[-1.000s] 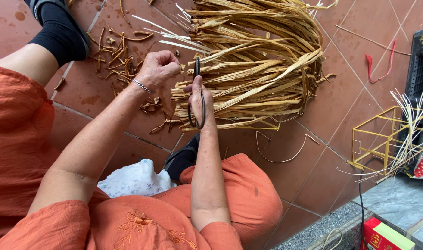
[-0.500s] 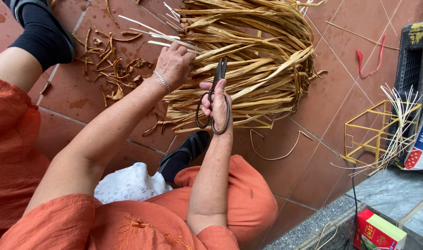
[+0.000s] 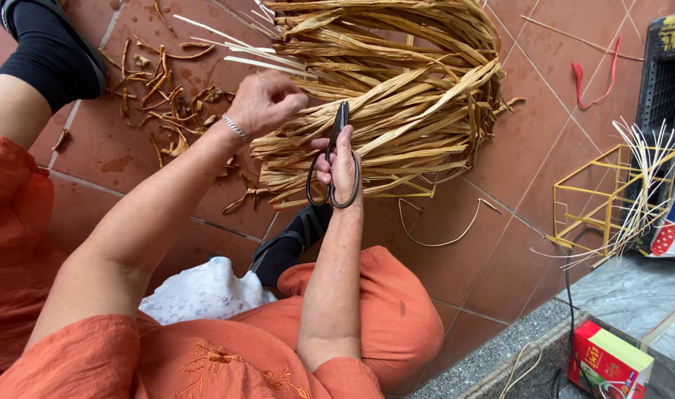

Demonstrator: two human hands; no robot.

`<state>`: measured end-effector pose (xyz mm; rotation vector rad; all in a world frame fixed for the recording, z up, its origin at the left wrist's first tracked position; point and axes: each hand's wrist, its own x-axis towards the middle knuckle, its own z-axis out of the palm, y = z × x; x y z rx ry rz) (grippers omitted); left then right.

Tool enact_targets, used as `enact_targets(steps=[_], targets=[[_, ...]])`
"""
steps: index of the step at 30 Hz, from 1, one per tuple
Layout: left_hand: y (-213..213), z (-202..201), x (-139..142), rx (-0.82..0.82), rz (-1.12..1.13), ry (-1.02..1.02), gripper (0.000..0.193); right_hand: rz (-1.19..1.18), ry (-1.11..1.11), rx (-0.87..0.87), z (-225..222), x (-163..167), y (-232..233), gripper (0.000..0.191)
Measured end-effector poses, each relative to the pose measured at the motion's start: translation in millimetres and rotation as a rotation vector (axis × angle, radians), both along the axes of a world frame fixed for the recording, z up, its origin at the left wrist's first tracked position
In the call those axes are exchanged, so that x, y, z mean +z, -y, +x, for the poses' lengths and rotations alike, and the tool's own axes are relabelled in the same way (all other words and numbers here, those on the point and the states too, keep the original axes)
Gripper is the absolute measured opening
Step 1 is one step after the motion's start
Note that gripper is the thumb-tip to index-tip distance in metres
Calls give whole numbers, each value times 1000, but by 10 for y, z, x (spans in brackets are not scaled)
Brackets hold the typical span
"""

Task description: The person sits on a tiled floor and uses scissors to trim the ends of a bundle of dried plant strips. They repeatedly gather the strips, cut the protruding ends, and drop the trimmings onto the floor.

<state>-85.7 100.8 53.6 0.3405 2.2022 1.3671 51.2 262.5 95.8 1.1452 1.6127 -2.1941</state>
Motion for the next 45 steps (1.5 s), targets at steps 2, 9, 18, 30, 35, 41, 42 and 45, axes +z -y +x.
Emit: enact_targets(steps=[2, 9, 18, 30, 35, 41, 42, 45], targets=[[-163, -77, -123, 117, -8, -179, 23, 21, -5, -3, -5, -1, 24, 78], [-480, -188, -262, 240, -2, -294, 15, 89, -36, 49, -40, 101, 120, 77], [-4, 57, -42, 178, 234, 4, 16, 320, -16, 322, -131, 119, 317, 83], [26, 109, -60, 175, 269, -89, 14, 733, -47, 466, -215, 105, 525, 84], [23, 109, -73, 182, 279, -12, 14, 761, -14, 454, -201, 90, 605, 85], [108, 150, -39, 125, 304, -14, 13, 672, -69, 468, -221, 86, 534, 87], [115, 147, -32, 125, 290, -26, 13, 665, -55, 469, -221, 66, 532, 87], [102, 124, -45, 134, 266, -6, 14, 662, -35, 431, -191, -19, 530, 90]])
